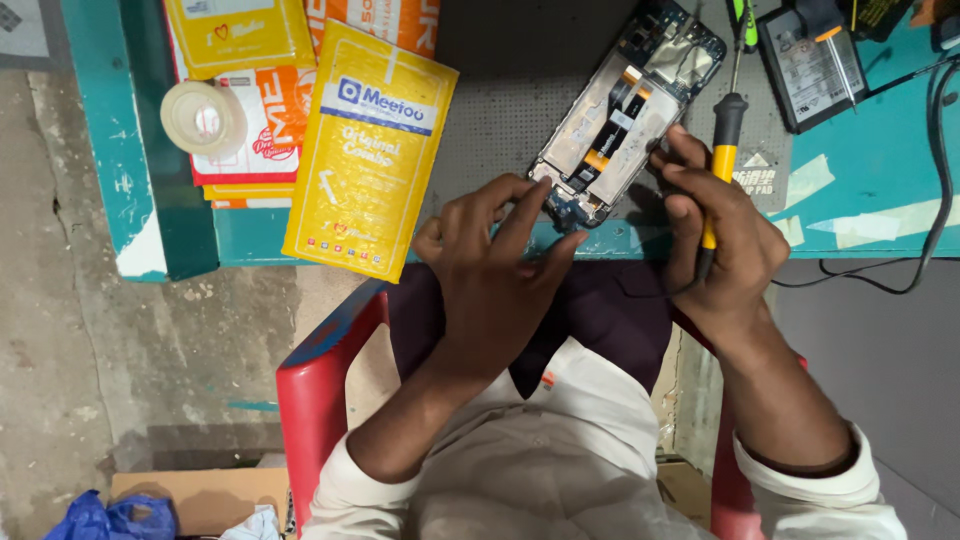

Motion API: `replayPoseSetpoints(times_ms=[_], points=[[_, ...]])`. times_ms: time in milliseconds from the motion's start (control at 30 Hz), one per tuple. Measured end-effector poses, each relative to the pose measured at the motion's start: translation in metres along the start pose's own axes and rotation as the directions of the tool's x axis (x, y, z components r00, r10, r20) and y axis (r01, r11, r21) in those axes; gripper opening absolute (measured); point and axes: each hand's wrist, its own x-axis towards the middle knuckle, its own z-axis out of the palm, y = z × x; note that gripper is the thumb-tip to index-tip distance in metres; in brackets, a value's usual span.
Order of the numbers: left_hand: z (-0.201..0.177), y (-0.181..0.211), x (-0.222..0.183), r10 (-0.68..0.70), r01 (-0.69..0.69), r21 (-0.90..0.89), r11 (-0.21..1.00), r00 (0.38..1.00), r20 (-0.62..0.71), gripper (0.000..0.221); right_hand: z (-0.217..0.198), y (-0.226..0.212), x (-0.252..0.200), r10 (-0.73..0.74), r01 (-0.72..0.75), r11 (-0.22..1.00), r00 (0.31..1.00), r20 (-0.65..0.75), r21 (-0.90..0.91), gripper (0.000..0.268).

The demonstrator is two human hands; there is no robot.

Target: The person uses a soldering iron to work on a small component on a disassembled smartphone motherboard. They repeatedly apply heat to the same area while holding the component with their other hand.

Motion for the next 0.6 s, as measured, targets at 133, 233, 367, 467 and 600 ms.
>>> replayPoseSetpoints(times_ms=[133,233,367,467,600], points=[[0.008,0.005,-0.003,0.004,-0.002,0.064,0.998,1.0,-0.018,0.046,0.0,0.001,0.001,0.001,-0.001,1.0,1.0,0.003,-0.008,0.015],[0.009,0.003,-0.003,-0.01,0.011,0.058,0.998,1.0,-0.014,0.046,0.0,0.001,0.0,-0.007,0.007,1.0,1.0,0.005,-0.01,0.015],[0.011,0.001,-0.003,-0.005,0.007,0.057,0.998,1.0,-0.029,0.046,0.0,0.002,0.001,-0.008,0.008,1.0,1.0,0.007,-0.022,0.015],[0.013,0.002,-0.003,0.001,0.002,0.083,0.997,0.999,-0.036,0.045,-0.001,0.003,0.0,-0.004,0.004,1.0,1.0,0.013,-0.009,0.016],[0.016,0.002,-0.004,0.008,-0.002,0.113,0.994,0.999,-0.051,0.045,0.0,0.004,0.0,-0.006,0.006,1.0,1.0,0.006,-0.005,0.017]])
